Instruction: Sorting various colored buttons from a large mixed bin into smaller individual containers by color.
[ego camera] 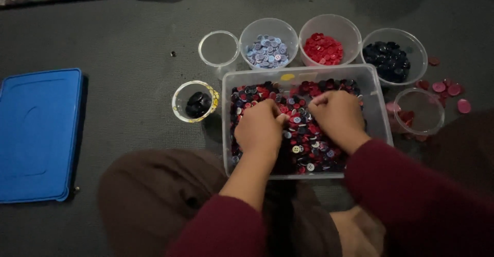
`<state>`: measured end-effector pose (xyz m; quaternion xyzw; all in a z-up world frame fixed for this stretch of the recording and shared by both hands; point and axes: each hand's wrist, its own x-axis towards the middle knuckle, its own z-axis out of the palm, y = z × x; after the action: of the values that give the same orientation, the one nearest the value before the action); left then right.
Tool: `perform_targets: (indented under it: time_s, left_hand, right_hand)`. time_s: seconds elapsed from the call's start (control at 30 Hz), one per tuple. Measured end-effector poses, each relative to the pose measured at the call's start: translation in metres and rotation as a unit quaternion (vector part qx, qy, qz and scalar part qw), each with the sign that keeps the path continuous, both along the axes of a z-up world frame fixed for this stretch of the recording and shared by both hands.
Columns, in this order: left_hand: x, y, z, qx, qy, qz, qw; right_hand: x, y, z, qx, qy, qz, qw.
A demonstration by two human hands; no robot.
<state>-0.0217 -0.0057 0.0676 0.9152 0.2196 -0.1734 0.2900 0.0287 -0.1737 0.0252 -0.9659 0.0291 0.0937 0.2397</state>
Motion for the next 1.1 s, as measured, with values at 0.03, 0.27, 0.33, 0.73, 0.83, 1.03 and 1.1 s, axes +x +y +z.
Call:
perform_targets:
  time_s: [0.03,0.27,0.33,0.73,0.83,1.03,1.1]
  left_hand:
    - [-0.004,0.002,0.002,0.000,-0.002,0.001,1.000]
    - [-0.016,0.009,0.016,-0.085,0.012,0.110,0.990]
    - [-0.016,0.009,0.013,-0.093,0.007,0.123,0.988]
    - [0.058,-0.001,0.009,-0.157,-0.317,0.200,0.913]
    - [0.039,-0.004,0.005,-0.119,-0.316,0.169,0.926]
    - [0.015,0.004,-0.019,-0.064,-0.138,0.123,0.981]
    - [0.014,0.006,-0.015,-0.067,-0.093,0.087,0.990]
  right_hand:
    - [-0.001,0.000,0.000,0.000,-0.002,0.001,1.000]
    - [0.017,0.017,0.024,0.094,-0.044,-0.011,0.995]
    - [0.031,0.026,0.038,0.117,-0.080,0.003,0.990]
    - [-0.008,-0.014,0.002,0.139,-0.064,-0.074,0.985]
    - [-0.010,-0.020,-0.020,0.114,-0.010,-0.080,0.990]
    - [0.003,0.011,-0.004,0.054,-0.017,0.044,0.997]
    - [0.011,0.025,-0.001,0.004,-0.014,0.093,0.996]
